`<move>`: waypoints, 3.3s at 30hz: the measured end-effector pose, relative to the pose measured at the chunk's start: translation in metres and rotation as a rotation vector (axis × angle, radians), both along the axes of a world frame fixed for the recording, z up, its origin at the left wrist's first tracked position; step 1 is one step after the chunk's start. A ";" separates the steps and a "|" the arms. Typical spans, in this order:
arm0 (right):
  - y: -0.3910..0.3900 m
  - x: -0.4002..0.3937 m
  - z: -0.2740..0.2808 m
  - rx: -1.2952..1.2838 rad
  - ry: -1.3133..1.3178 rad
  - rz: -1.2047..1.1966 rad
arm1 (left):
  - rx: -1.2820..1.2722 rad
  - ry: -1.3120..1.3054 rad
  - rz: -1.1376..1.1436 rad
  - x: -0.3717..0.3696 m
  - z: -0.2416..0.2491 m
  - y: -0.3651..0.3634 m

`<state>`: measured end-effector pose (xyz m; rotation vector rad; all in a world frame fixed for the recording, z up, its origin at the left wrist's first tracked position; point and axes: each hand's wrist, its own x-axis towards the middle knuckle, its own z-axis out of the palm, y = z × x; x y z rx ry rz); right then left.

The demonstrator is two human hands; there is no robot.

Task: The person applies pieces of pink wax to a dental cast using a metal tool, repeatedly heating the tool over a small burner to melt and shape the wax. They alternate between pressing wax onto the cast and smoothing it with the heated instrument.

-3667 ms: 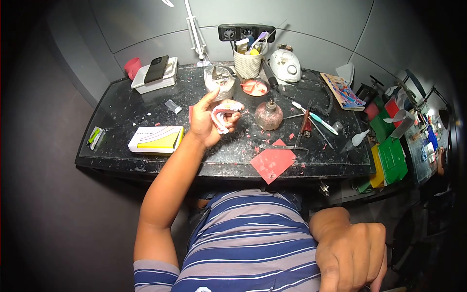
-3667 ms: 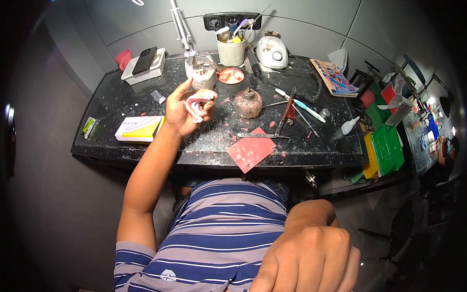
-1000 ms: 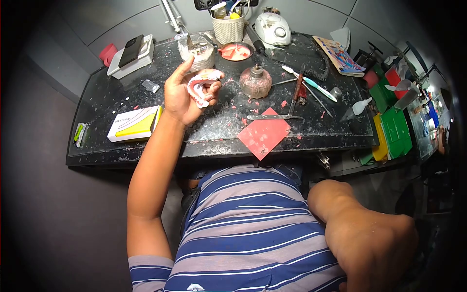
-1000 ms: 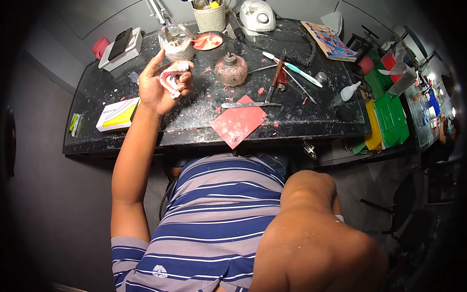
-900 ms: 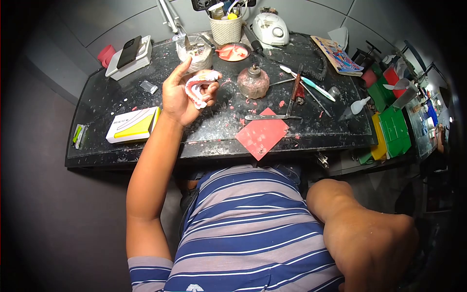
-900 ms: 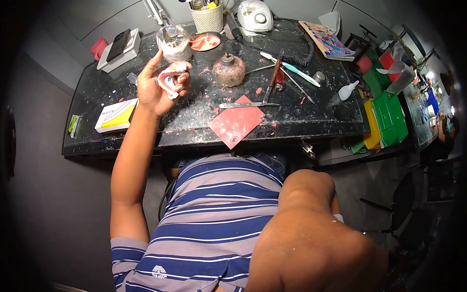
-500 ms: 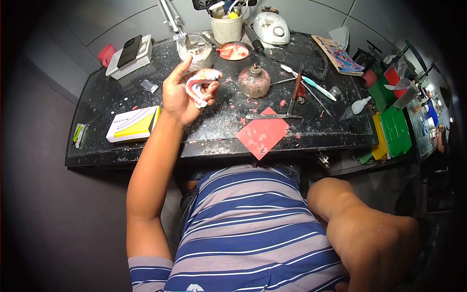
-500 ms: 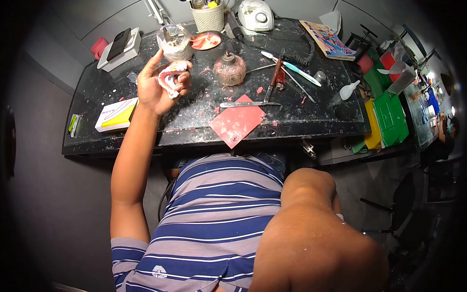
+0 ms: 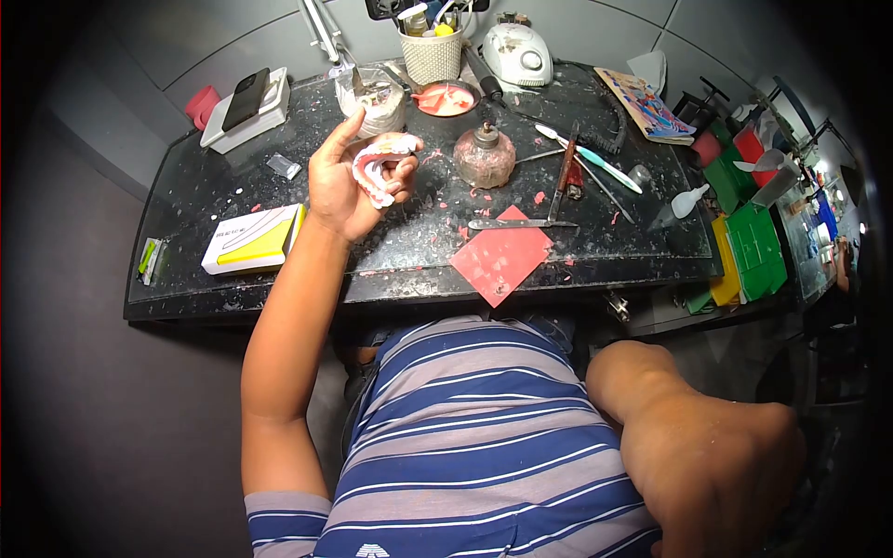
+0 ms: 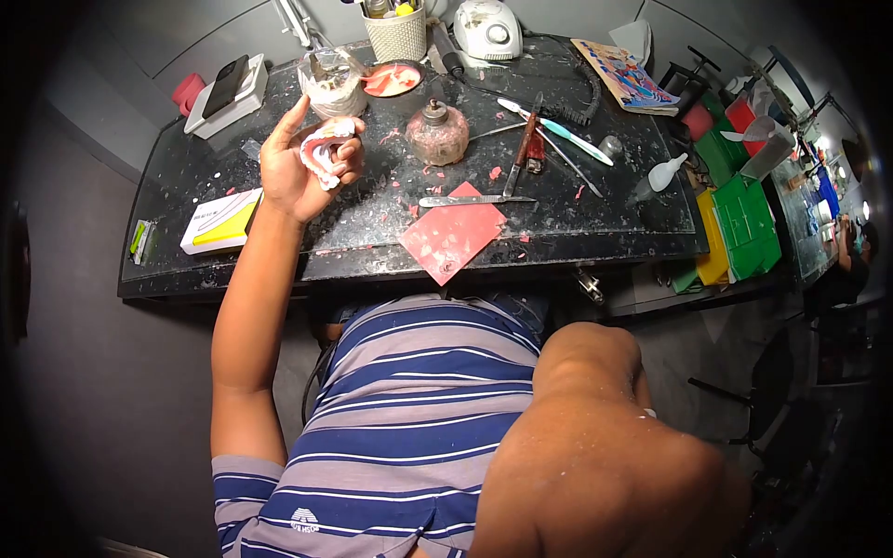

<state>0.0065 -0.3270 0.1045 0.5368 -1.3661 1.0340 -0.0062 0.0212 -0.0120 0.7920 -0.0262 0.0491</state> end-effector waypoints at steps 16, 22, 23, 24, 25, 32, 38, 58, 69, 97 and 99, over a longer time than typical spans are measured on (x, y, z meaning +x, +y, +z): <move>-0.018 -0.006 0.007 -0.256 0.143 -0.032 | -0.001 -0.020 -0.016 0.001 0.000 0.001; -0.017 0.005 0.012 -0.316 0.097 0.059 | -0.006 -0.003 -0.009 0.001 -0.001 0.001; -0.018 0.007 0.012 -0.327 0.077 0.081 | -0.005 -0.001 -0.010 0.001 0.000 0.001; -0.019 0.008 0.012 -0.340 0.058 0.101 | 0.001 -0.003 -0.008 0.000 0.000 0.001; -0.021 0.010 0.012 -0.352 0.037 0.121 | 0.008 -0.007 -0.006 0.000 0.000 0.001; -0.004 0.004 0.006 -0.268 0.132 0.120 | -0.017 0.006 -0.013 0.000 0.001 0.000; 0.013 -0.017 0.002 -0.183 0.261 -0.074 | 0.002 0.003 -0.018 0.001 0.001 0.000; 0.096 0.006 -0.012 0.298 -0.167 -0.863 | 0.004 0.024 -0.001 0.003 0.000 0.002; 0.059 -0.008 -0.008 0.080 -0.246 -1.016 | 0.002 0.014 0.014 0.001 0.001 -0.001; 0.028 0.116 -0.105 -0.835 -1.263 -2.048 | 0.683 -0.192 0.663 -0.029 -0.006 -0.058; 0.033 0.117 -0.100 -0.927 -1.031 -1.960 | 0.730 -0.161 0.704 -0.034 -0.010 -0.074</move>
